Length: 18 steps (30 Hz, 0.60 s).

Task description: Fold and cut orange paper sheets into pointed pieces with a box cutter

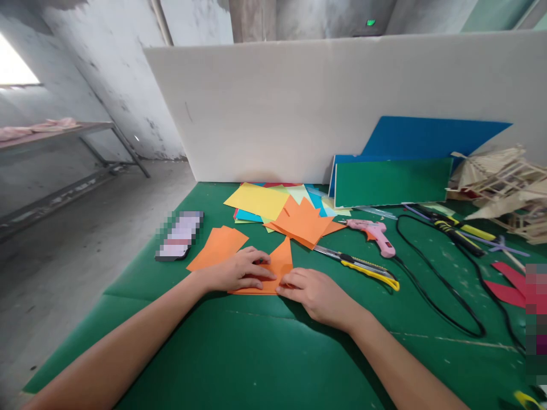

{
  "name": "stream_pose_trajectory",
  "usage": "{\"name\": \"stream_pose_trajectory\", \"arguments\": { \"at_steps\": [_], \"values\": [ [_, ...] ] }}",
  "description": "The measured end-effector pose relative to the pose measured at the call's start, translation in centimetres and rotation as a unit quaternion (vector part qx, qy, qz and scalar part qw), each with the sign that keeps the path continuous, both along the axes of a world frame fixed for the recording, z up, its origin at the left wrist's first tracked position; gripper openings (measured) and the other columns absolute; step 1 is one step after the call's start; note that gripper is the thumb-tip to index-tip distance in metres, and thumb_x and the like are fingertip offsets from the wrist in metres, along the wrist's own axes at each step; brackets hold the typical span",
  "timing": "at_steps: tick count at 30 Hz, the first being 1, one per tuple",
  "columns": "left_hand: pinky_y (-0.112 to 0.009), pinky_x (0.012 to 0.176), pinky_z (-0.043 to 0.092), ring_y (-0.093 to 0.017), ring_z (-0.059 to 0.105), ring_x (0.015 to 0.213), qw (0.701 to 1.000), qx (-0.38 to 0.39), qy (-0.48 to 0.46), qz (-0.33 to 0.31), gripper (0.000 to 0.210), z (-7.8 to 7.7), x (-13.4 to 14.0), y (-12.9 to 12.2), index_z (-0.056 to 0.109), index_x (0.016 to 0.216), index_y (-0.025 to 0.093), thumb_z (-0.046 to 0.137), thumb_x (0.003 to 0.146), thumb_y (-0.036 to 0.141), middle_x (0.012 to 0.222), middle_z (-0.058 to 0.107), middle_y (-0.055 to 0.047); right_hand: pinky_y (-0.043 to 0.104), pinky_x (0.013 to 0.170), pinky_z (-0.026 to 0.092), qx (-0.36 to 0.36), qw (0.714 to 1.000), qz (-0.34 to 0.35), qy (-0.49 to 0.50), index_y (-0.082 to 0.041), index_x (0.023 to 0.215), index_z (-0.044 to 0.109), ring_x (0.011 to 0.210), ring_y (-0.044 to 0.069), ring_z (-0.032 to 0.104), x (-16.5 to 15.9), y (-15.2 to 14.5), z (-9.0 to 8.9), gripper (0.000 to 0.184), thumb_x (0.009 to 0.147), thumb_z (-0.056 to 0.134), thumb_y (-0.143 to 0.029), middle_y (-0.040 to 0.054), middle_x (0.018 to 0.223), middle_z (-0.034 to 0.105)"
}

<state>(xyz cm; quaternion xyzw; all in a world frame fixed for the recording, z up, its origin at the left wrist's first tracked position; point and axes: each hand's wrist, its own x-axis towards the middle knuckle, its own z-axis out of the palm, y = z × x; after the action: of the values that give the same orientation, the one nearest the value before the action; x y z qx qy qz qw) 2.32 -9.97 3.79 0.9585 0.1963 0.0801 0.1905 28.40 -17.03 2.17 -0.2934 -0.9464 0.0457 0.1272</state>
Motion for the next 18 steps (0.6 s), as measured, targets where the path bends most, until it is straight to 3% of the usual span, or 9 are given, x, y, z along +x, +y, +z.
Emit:
{"name": "stream_pose_trajectory", "arguments": {
  "at_steps": [18],
  "values": [
    [-0.036,0.105,0.033,-0.023,0.047,0.111,1.0,-0.009,0.009,0.01,0.028,-0.22,-0.04,0.02,0.068,0.117,0.033,0.055,0.093,0.04,0.125,0.052,-0.006,0.035,0.083,0.052,-0.049,0.996,0.012,0.07,-0.024,0.116,0.068,0.097,0.02,0.06,0.0,0.38,0.19,0.036,0.094,0.041,-0.012,0.0091,0.106,0.069]
  ]
}}
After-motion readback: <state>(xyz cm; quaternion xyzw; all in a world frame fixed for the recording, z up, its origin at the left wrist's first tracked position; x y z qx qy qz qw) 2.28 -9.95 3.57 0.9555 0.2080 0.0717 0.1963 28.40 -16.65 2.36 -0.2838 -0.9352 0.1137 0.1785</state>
